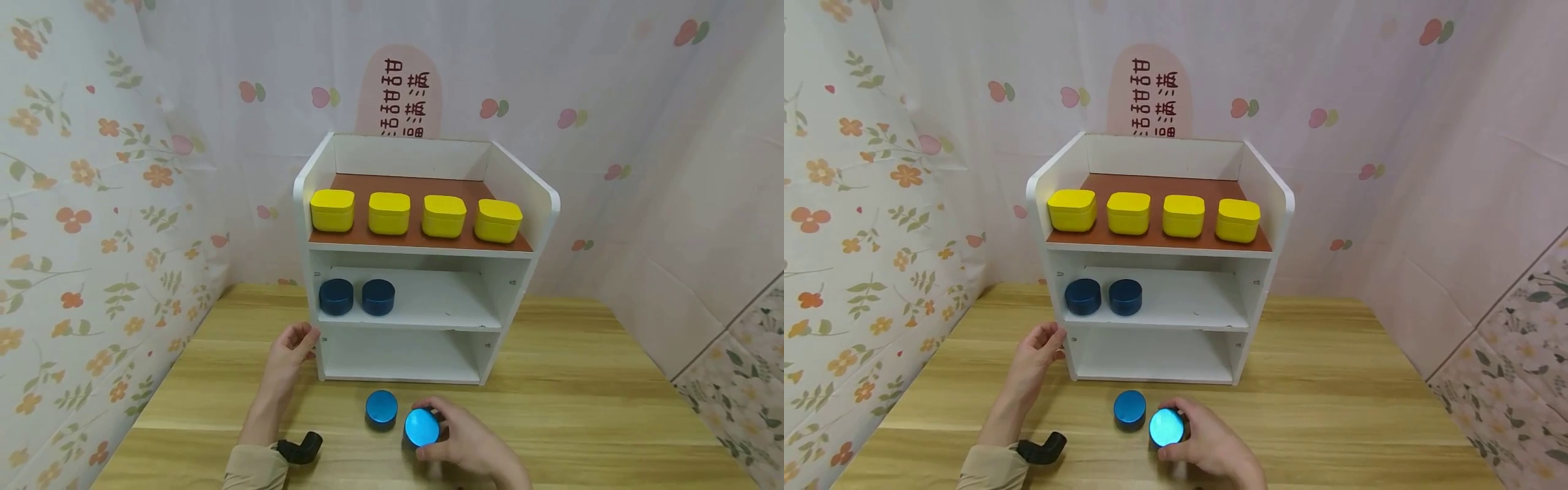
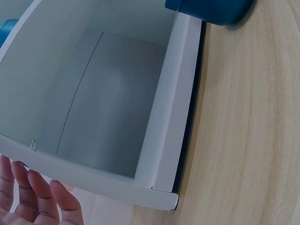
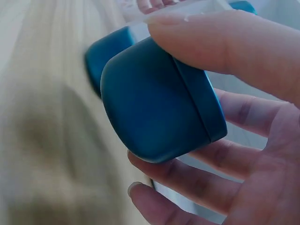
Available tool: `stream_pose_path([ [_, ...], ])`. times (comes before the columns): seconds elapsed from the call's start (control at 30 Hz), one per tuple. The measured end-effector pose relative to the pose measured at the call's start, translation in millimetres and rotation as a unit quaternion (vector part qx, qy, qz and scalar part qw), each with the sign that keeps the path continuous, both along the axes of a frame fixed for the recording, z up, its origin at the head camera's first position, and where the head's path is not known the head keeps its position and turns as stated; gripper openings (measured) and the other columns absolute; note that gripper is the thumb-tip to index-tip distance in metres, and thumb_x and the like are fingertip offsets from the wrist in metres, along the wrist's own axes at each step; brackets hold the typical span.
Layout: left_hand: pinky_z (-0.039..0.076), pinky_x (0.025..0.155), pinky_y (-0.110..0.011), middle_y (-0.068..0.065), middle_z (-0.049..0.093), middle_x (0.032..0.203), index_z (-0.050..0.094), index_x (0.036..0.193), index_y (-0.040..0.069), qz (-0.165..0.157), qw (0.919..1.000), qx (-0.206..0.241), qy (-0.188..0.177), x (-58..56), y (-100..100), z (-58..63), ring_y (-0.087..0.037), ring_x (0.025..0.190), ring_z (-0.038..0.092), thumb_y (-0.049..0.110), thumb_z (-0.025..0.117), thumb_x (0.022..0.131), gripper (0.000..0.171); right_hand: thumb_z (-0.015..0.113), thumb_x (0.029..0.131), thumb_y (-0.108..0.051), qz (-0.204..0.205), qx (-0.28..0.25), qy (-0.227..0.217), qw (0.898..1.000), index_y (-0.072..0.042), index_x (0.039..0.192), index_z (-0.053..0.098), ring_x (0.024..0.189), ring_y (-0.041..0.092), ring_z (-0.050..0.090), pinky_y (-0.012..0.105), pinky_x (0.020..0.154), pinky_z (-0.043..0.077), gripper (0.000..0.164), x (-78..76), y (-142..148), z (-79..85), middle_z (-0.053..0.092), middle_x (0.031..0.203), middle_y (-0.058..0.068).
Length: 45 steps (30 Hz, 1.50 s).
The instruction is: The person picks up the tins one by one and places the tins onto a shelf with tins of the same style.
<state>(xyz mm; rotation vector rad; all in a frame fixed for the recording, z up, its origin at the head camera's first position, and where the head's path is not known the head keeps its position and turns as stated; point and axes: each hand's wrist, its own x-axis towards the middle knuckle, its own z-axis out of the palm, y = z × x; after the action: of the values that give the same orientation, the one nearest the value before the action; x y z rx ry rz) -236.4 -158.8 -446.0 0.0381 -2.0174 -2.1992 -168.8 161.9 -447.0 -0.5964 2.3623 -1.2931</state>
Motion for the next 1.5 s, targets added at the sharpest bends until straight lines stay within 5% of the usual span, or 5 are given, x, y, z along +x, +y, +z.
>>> stream_pose_path([
  [0.53,0.047,0.080,-0.030,-0.002,0.052,0.094,0.052,0.109,-0.001,0.004,1.0000,-0.007,0.003,0.2,-4,1.6,-0.013,0.089,0.050,0.019,0.061,0.099,0.024,0.083,0.079,-0.019,-0.014,0.014,0.157,0.987,-0.006,0.127,0.057,0.103,0.024,0.054,0.039,0.081,0.051,0.056,-18.1,0,58.9,0.058,0.119,0.005],
  [0.73,0.047,0.080,-0.031,-0.002,0.053,0.095,0.052,0.109,-0.001,0.002,1.0000,-0.001,0.002,-0.1,-4,1.5,-0.013,0.089,0.051,0.017,0.061,0.099,0.023,0.082,0.081,-0.020,-0.028,0.012,0.185,0.982,-0.006,0.130,0.055,0.103,0.025,0.054,0.037,0.081,0.051,0.058,-27.1,2,79.5,0.057,0.123,0.005],
  [0.97,0.047,0.079,-0.029,-0.002,0.053,0.095,0.052,0.108,-0.001,0.004,1.0000,-0.004,0.002,1.3,-5,1.7,-0.013,0.089,0.051,0.016,0.060,0.099,0.021,0.082,0.080,-0.015,-0.056,-0.003,0.229,0.972,-0.004,0.133,0.053,0.105,0.027,0.055,0.044,0.085,0.053,0.062,-36.1,-2,99.1,0.056,0.128,0.010],
  [1.5,0.046,0.080,-0.030,-0.003,0.052,0.097,0.051,0.110,-0.001,-0.006,1.0000,0.002,0.005,0.3,0,0.5,-0.014,0.090,0.050,0.017,0.060,0.099,0.023,0.079,0.084,-0.021,-0.117,-0.014,0.238,0.964,-0.009,0.138,0.050,0.110,0.031,0.056,0.043,0.091,0.051,0.062,-72.2,-13,121.4,0.052,0.135,0.014],
])
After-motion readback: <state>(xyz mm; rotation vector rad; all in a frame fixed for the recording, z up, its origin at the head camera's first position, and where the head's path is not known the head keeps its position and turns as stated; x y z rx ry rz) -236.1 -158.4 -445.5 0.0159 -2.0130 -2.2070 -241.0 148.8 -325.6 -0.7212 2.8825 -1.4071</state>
